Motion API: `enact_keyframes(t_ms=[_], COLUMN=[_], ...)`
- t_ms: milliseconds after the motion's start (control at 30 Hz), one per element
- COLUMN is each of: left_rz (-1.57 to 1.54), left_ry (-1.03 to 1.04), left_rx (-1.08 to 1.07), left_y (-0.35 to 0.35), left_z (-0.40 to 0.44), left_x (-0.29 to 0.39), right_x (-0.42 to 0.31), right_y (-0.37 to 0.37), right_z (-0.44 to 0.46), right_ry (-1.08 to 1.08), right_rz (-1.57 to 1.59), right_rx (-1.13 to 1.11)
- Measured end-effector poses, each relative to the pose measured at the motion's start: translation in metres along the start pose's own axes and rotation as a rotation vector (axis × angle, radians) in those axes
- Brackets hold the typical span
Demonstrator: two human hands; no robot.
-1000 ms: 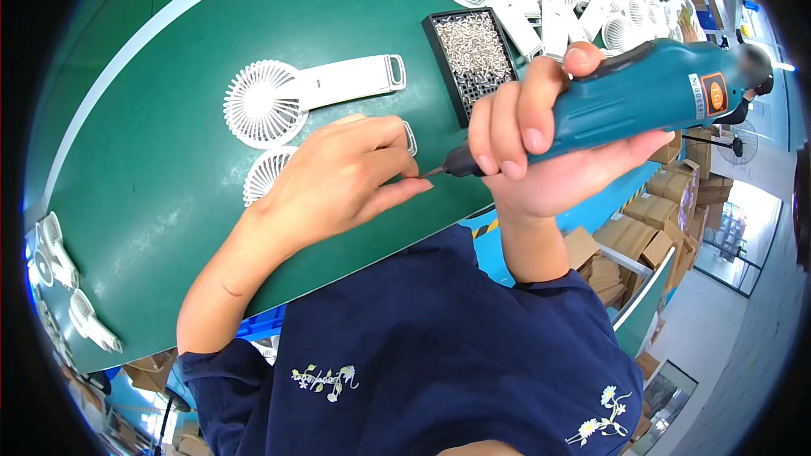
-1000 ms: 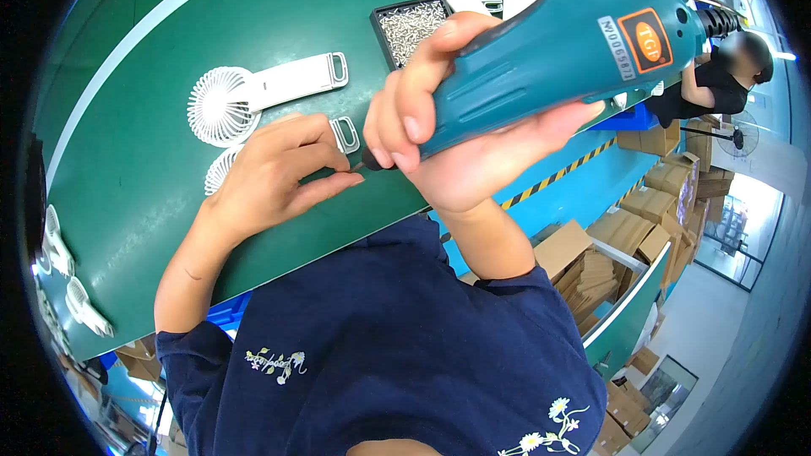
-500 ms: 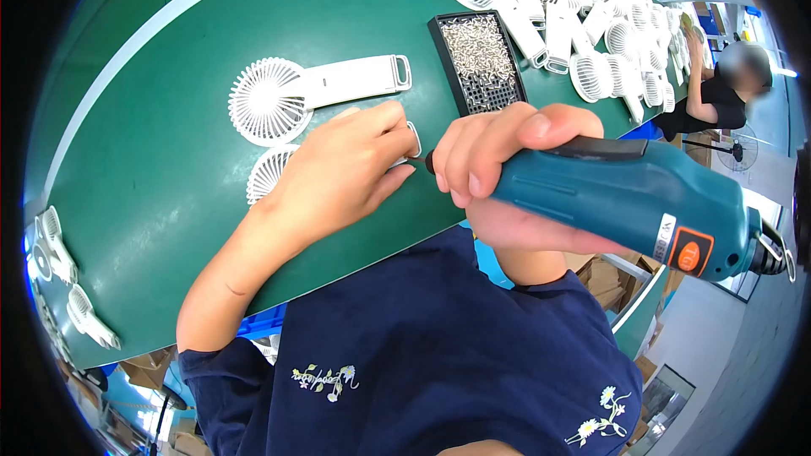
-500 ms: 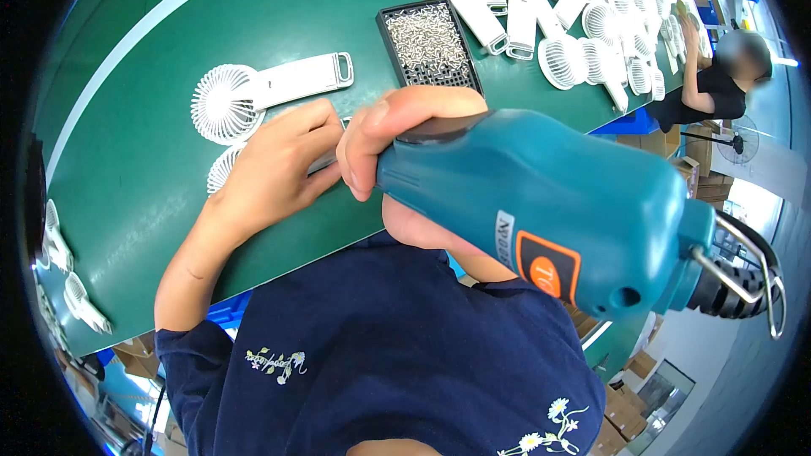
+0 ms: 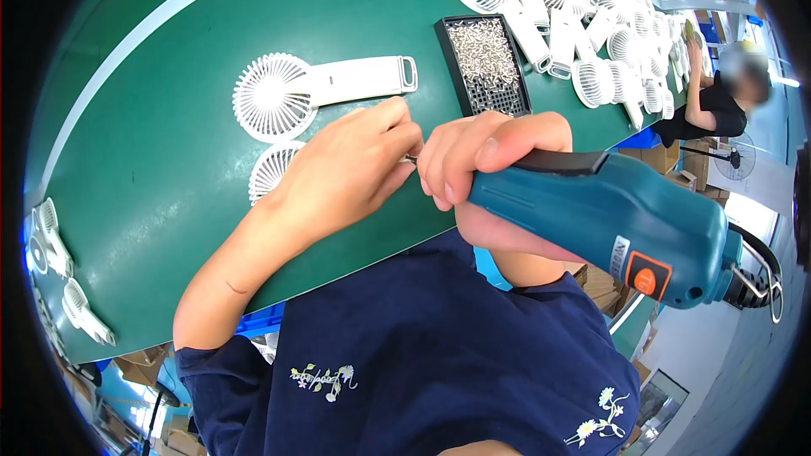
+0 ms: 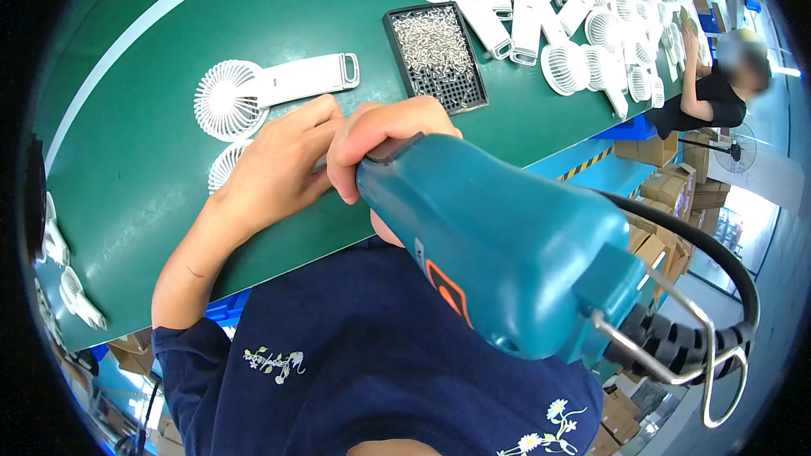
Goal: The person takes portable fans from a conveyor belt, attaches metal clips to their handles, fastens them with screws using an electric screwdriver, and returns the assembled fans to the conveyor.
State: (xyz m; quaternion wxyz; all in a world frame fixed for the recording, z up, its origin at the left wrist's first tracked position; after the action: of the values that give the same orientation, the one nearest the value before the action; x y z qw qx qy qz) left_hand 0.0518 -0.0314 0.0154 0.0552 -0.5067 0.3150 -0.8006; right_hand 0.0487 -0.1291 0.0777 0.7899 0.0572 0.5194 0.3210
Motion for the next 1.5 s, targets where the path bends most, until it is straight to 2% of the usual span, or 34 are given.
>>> enact_keyframes(t_ms=[100,167,233,333,367,500,567,633,667,700,733,800,867,900,967,1033,1067,1100,1133,1167,1200,1233,1333,1367,1433,1500], left_rz=[0.014,0.030,0.236,0.625,0.659,0.751,0.687,0.828,0.989,1.008,1.110,1.098,0.843,0.831,0.936,1.068,1.276,1.506,1.486,1.643,1.462,1.415,1.145,1.049,1.069,1.105], left_ry=[-0.014,-0.044,0.057,-0.123,-0.185,-0.056,0.051,0.186,0.194,0.127,0.020,0.031,0.123,0.099,-0.098,-0.306,-0.560,-0.700,-0.962,-1.160,-1.452,-1.599,-1.719,-1.673,-1.686,-1.595], left_rx=[-0.030,-0.055,-0.010,-0.039,-0.152,-0.158,-0.111,-0.010,-0.068,-0.139,-0.094,0.378,0.641,0.686,0.785,0.962,1.040,1.114,1.175,1.036,1.040,1.124,1.040,1.073,1.028,1.095], left_y=[0.001,-0.002,-0.017,-0.039,-0.037,-0.038,-0.045,-0.069,-0.088,-0.110,-0.137,-0.185,-0.209,-0.217,-0.243,-0.297,-0.324,-0.348,-0.376,-0.394,-0.405,-0.411,-0.418,-0.419,-0.426,-0.427], left_z=[0.000,0.000,0.003,-0.015,-0.027,-0.029,-0.005,0.033,0.059,0.083,0.099,0.107,0.076,0.053,-0.011,-0.091,-0.142,-0.195,-0.256,-0.298,-0.343,-0.380,-0.421,-0.425,-0.429,-0.425], left_x=[0.001,0.001,0.016,0.007,-0.005,-0.015,-0.030,-0.067,-0.085,-0.112,-0.130,-0.107,-0.066,-0.055,-0.058,-0.090,-0.100,-0.113,-0.141,-0.151,-0.160,-0.169,-0.188,-0.192,-0.197,-0.193], right_x=[0.002,-0.008,-0.019,-0.019,-0.016,-0.003,0.000,0.006,0.005,0.004,0.010,0.011,0.022,0.032,0.050,0.067,0.073,0.077,0.078,0.081,0.084,0.086,0.091,0.092,0.095,0.096], right_y=[0.000,-0.008,-0.025,-0.055,-0.062,-0.088,-0.092,-0.097,-0.098,-0.090,-0.085,-0.078,-0.066,-0.068,-0.056,-0.059,-0.055,-0.055,-0.057,-0.057,-0.058,-0.060,-0.060,-0.063,-0.064,-0.062], right_z=[-0.001,0.003,0.003,-0.007,-0.015,-0.052,-0.063,-0.073,-0.078,-0.076,-0.075,-0.075,-0.077,-0.080,-0.078,-0.085,-0.085,-0.086,-0.087,-0.090,-0.092,-0.094,-0.094,-0.096,-0.098,-0.096], right_ry=[0.016,-0.094,-0.168,-0.130,-0.120,-0.009,0.034,0.041,0.029,0.029,0.054,0.047,0.091,0.137,0.210,0.313,0.340,0.355,0.346,0.366,0.383,0.386,0.424,0.441,0.474,0.479], right_rz=[-0.026,0.108,0.198,0.186,0.181,0.166,0.188,0.262,0.158,0.112,0.119,0.133,0.116,0.129,0.195,0.228,0.253,0.283,0.290,0.286,0.282,0.316,0.342,0.324,0.293,0.288], right_rx=[0.012,0.088,0.204,0.335,0.384,0.531,0.598,0.569,0.643,0.665,0.642,0.609,0.651,0.657,0.566,0.587,0.571,0.530,0.529,0.539,0.551,0.577,0.653,0.687,0.755,0.751])
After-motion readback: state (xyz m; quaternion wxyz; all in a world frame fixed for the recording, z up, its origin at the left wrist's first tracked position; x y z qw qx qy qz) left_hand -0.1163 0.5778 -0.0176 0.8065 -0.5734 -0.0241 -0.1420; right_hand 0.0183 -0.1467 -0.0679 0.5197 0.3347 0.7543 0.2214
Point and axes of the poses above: each hand's wrist, its own z-axis towards the middle knuckle, its own y-axis out of the palm, x = y × z, the point moved 9 cm from there along z, towards the middle knuckle, and after that the axes turned 9 degrees about x, right-handed, at the moved point
